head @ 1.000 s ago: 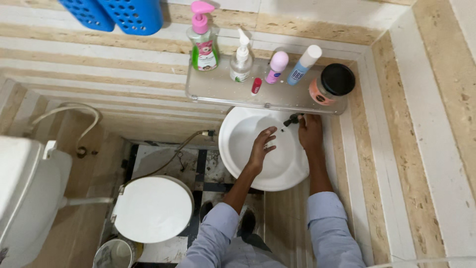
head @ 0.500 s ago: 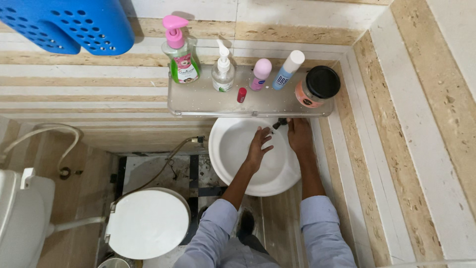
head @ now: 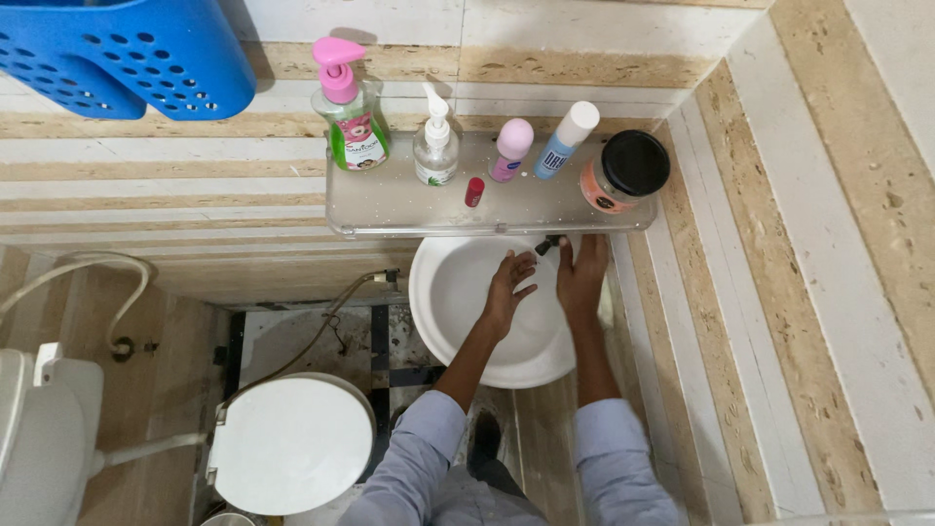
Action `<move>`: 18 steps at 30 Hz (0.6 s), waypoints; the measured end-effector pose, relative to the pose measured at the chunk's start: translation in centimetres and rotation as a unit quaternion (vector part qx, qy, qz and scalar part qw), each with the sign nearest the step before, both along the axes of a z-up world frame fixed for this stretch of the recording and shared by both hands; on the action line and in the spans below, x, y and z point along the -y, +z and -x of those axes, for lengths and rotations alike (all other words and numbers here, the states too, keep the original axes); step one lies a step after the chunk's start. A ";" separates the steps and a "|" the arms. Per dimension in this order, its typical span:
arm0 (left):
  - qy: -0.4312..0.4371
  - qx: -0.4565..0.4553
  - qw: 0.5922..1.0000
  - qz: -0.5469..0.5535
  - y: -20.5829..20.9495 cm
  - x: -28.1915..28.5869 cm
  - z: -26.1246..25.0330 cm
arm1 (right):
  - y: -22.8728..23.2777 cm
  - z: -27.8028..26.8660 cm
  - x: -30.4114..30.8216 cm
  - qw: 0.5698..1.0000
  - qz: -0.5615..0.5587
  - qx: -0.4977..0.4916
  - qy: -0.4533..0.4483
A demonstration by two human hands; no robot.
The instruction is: The person wipes a corner shelf with a red cloth, then moves to the sink area to rearrange toiletries and wash their hands. The person uses the faucet to rinse their hands and places the items back on the shelf.
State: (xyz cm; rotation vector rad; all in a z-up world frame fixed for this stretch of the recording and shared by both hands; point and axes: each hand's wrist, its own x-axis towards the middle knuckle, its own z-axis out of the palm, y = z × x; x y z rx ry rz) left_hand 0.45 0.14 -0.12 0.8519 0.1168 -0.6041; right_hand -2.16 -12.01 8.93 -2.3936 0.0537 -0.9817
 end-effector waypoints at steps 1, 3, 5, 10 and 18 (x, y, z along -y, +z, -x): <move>-0.003 -0.005 1.000 0.006 -0.3 0.0 0.1 | -0.8 0.6 -0.8 0.998 0.016 0.050 -0.018; -0.008 -0.014 1.000 0.017 -1.0 -0.1 0.2 | -2.9 1.4 -2.4 0.986 -0.164 0.012 -0.040; 0.003 -0.025 0.999 0.030 -1.6 -0.2 0.1 | -5.6 1.8 -3.9 0.952 -0.304 -0.009 -0.036; 0.021 -0.050 0.998 0.039 -2.3 -1.0 0.1 | -10.3 0.3 -4.2 0.678 -0.732 -0.032 0.060; 0.039 -0.077 0.995 0.049 -1.3 -3.7 -0.2 | -12.3 -1.5 -4.0 0.471 -0.880 0.000 0.050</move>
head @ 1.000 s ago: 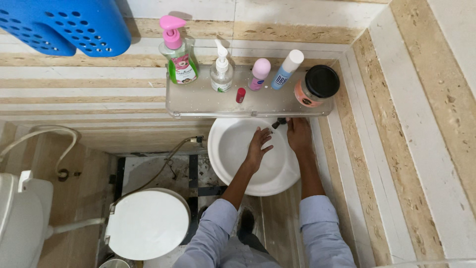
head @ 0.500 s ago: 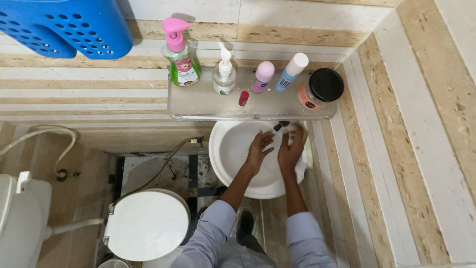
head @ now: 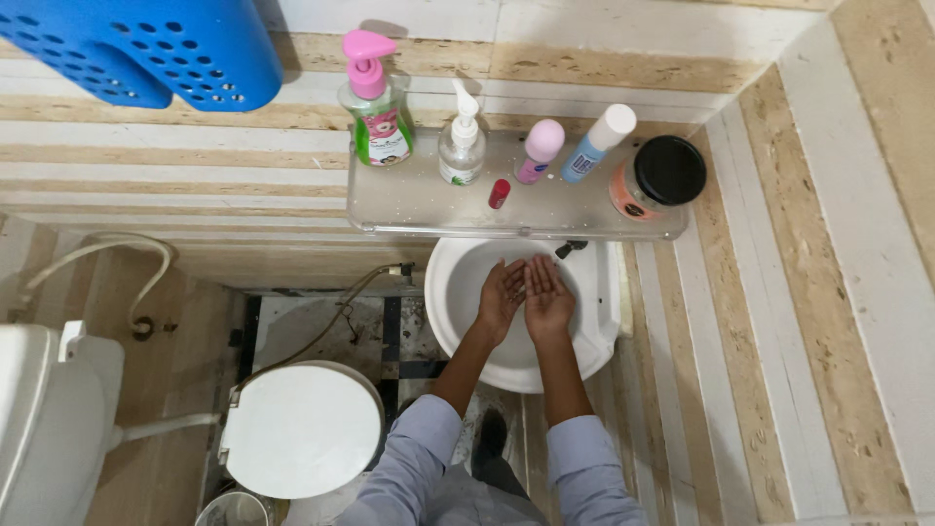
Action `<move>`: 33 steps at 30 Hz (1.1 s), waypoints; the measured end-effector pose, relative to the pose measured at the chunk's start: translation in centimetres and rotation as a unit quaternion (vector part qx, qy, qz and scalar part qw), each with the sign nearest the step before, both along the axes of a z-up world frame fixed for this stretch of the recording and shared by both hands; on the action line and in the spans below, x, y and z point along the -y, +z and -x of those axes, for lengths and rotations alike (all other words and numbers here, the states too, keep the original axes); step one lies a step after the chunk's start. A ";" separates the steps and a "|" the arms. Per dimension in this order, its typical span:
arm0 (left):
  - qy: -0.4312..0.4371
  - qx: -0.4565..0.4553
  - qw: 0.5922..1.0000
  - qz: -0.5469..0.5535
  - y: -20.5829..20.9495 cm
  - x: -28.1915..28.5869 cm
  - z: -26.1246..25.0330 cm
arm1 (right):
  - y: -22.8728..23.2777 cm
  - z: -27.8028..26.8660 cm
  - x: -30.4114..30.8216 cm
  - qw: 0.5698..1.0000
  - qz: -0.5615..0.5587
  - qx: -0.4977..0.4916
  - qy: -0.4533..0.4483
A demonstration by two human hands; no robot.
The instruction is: The person wipes a corner shelf with a red cloth, then moves to the sink area to rearrange toiletries and wash their hands. The person uses the faucet to rinse their hands and places the items back on the shelf.
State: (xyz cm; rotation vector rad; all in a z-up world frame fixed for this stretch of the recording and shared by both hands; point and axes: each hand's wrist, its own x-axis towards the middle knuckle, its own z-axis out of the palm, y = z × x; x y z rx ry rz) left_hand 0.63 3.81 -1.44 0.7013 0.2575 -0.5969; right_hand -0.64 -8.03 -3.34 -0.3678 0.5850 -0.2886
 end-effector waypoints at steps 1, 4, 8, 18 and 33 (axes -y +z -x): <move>0.000 -0.002 1.000 0.001 0.1 -0.2 -0.1 | -0.2 -0.3 0.0 1.000 -0.015 -0.001 -0.005; -0.002 -0.003 1.000 0.005 0.1 -0.5 -0.7 | -0.8 -1.3 0.4 0.998 -0.060 0.023 -0.001; -0.004 -0.002 1.000 0.009 -0.3 -0.6 -1.0 | -1.5 -2.2 1.0 0.994 -0.094 0.045 0.015; -0.016 -0.012 1.000 0.008 -0.8 -0.1 -1.3 | -1.9 -2.8 1.3 0.990 -0.119 0.073 0.018; 0.011 -0.042 0.997 0.066 -3.3 2.8 -2.4 | -1.5 -2.7 1.6 0.970 -0.201 0.138 -0.015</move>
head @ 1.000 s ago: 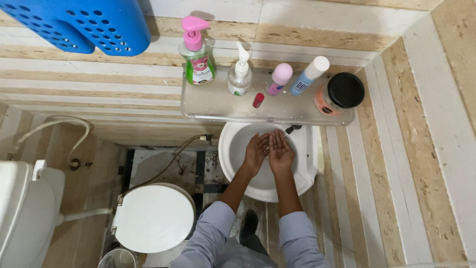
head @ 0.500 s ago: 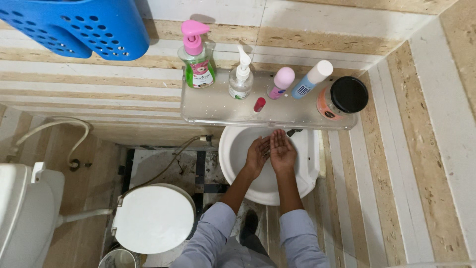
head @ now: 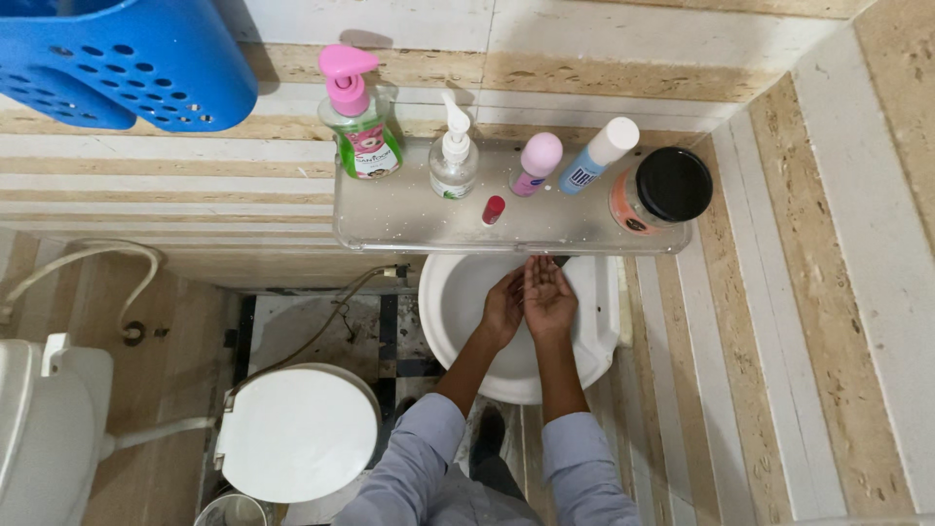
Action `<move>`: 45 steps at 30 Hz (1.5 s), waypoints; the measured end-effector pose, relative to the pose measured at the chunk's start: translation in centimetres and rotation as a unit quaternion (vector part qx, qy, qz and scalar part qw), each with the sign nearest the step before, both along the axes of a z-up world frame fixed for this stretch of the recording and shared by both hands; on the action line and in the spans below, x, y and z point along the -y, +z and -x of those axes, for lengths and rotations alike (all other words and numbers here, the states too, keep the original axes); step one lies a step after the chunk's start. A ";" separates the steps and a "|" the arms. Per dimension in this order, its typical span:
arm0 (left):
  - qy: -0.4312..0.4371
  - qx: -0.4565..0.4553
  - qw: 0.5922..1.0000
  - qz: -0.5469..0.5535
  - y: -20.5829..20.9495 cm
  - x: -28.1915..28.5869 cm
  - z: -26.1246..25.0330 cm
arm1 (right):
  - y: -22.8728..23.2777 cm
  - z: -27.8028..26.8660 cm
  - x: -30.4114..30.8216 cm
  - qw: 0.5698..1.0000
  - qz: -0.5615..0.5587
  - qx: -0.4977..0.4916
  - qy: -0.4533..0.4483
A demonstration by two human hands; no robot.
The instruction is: The person wipes a corner shelf with a red cloth, then moves to the sink area to rearrange toiletries and wash their hands. The person uses the faucet to rinse their hands and places the items back on the shelf.
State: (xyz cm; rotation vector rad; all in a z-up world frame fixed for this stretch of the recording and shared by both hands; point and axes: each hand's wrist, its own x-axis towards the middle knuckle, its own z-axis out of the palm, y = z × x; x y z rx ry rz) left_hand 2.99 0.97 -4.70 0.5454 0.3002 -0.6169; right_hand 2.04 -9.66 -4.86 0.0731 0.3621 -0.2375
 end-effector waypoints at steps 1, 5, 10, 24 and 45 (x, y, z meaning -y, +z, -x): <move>0.001 0.000 1.000 0.003 -0.2 0.2 -0.1 | 0.0 0.0 0.0 1.000 -0.002 -0.004 -0.001; 0.000 -0.019 1.000 0.001 -1.3 0.7 -0.4 | 0.0 0.0 -0.1 1.000 0.006 0.007 -0.001; 0.013 -0.034 0.999 0.028 -2.5 1.6 -0.9 | 0.2 -0.3 0.0 1.000 -0.006 0.011 0.008; -0.013 -0.110 0.994 0.026 -3.0 3.1 -1.1 | 1.0 -0.7 0.0 0.999 0.029 -0.015 0.012; 0.003 -0.093 0.996 0.006 -2.7 2.5 -1.0 | -1.0 0.8 -1.0 0.995 -0.004 -0.089 -0.039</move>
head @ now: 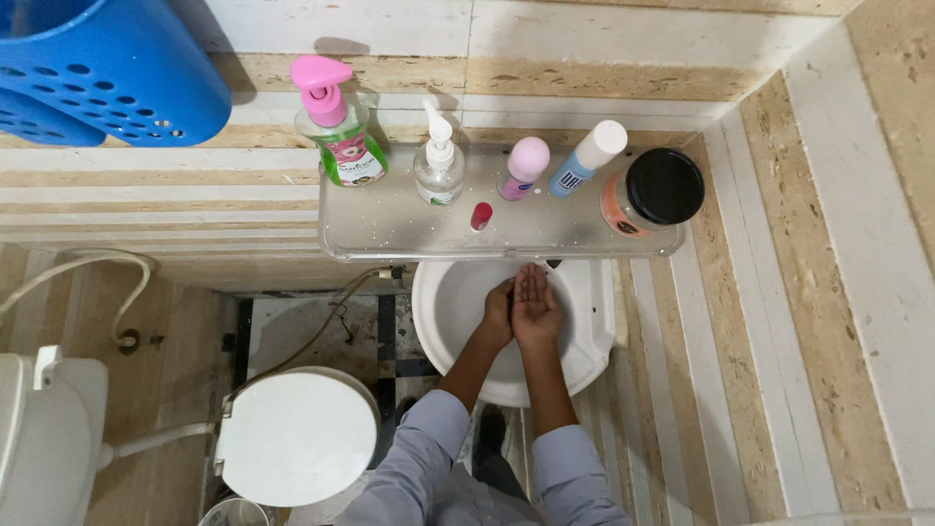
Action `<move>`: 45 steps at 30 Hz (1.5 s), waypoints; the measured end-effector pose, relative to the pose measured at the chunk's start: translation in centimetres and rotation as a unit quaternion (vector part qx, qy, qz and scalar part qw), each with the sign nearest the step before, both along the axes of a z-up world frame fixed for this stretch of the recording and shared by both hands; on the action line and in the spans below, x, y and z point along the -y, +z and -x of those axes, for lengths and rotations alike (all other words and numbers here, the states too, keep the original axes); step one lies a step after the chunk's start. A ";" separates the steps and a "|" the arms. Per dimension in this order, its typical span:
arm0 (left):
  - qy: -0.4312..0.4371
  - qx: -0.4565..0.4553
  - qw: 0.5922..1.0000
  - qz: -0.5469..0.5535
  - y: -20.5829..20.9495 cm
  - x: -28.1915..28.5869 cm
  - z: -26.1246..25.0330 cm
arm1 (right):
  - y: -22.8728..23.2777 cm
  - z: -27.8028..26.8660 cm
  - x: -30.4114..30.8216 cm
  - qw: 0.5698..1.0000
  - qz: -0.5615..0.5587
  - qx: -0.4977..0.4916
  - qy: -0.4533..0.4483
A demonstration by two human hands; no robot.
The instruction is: The person wipes a corner shelf with a red cloth, then moves to the sink area to rearrange toiletries and wash their hands. The person uses the faucet to rinse their hands and places the items back on the shelf.
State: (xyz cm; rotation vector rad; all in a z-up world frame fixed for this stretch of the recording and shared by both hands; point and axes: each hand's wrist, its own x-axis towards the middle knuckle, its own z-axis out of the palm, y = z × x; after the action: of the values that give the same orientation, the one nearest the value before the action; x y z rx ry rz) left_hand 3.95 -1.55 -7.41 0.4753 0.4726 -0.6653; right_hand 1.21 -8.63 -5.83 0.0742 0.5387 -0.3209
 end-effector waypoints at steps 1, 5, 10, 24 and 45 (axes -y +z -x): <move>0.006 -0.003 1.000 -0.003 0.3 -0.2 -0.1 | -0.1 0.0 -0.3 1.000 0.009 -0.009 -0.001; 0.018 -0.003 0.999 -0.040 1.5 -1.5 0.0 | 0.0 0.1 -1.1 0.999 0.014 -0.038 -0.021; 0.022 0.056 0.997 -0.045 2.1 -2.8 -0.1 | 0.3 0.1 -1.9 0.998 -0.015 -0.027 -0.060; -0.007 0.075 0.997 -0.001 2.4 -5.0 -0.2 | 0.7 -0.2 -3.1 0.987 -0.027 -0.020 -0.158; -0.028 0.104 0.994 0.029 3.5 -7.1 -0.2 | -0.2 -1.6 -3.7 0.978 -0.034 -0.022 -0.206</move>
State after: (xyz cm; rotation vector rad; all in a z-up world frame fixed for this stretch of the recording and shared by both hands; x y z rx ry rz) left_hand 4.19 5.59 -3.86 0.4986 0.2431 -0.6727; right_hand 2.84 -4.92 -6.06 0.2464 0.5774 -0.7106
